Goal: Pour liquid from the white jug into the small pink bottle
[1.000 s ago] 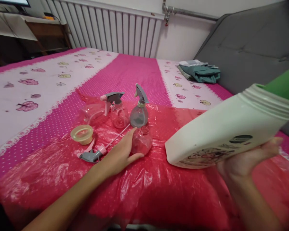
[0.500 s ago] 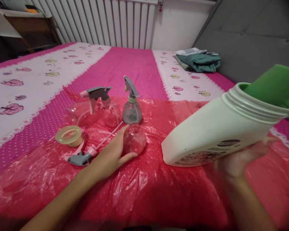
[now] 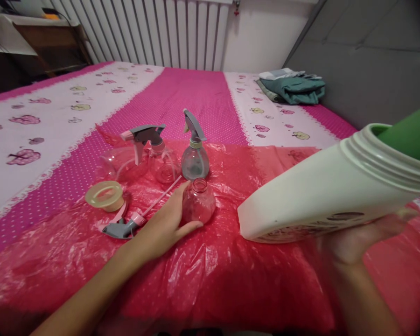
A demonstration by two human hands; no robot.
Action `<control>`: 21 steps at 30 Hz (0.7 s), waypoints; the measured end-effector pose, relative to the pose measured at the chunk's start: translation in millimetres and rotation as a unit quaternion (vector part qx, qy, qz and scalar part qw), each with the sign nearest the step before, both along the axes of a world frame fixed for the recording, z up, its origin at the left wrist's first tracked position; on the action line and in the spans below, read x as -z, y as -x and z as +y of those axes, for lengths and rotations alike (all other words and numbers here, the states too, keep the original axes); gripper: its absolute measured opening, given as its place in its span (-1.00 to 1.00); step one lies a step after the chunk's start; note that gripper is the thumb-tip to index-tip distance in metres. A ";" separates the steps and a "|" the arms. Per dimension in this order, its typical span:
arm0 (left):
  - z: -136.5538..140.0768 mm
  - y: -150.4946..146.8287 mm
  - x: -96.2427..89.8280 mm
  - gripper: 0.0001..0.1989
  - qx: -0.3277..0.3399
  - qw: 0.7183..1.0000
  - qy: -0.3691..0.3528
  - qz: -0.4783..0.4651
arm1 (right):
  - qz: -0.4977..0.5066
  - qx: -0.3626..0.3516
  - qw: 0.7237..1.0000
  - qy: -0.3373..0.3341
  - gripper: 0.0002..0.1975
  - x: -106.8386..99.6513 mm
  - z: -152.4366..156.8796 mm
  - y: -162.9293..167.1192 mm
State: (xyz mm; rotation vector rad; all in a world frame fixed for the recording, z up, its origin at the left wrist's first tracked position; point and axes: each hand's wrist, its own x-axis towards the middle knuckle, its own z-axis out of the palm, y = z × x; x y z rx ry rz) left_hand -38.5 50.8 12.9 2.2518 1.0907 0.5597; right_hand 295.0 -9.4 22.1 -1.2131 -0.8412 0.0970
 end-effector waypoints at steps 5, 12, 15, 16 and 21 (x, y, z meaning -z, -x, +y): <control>-0.5 -0.8 -0.8 -0.07 -0.008 1.000 0.014 0.004 | -0.005 0.000 1.000 -0.021 -0.23 2.6 1.2 -1.9; -1.2 -0.2 0.4 -0.08 -0.015 1.000 0.017 0.009 | 0.005 -0.023 1.000 -0.017 -0.21 -0.7 5.5 -3.7; -0.6 0.5 1.5 -0.07 -0.011 1.000 0.020 0.013 | 0.001 -0.031 0.999 -0.014 -0.11 -8.6 9.8 -1.8; -0.4 0.6 1.7 -0.06 -0.010 1.000 0.021 0.013 | -0.002 -0.032 0.999 -0.009 -0.10 -10.5 12.1 -1.2; -1.1 -0.3 1.1 -0.08 -0.009 1.000 0.013 0.005 | 0.056 0.016 0.996 -0.061 -0.07 -8.5 27.7 1.6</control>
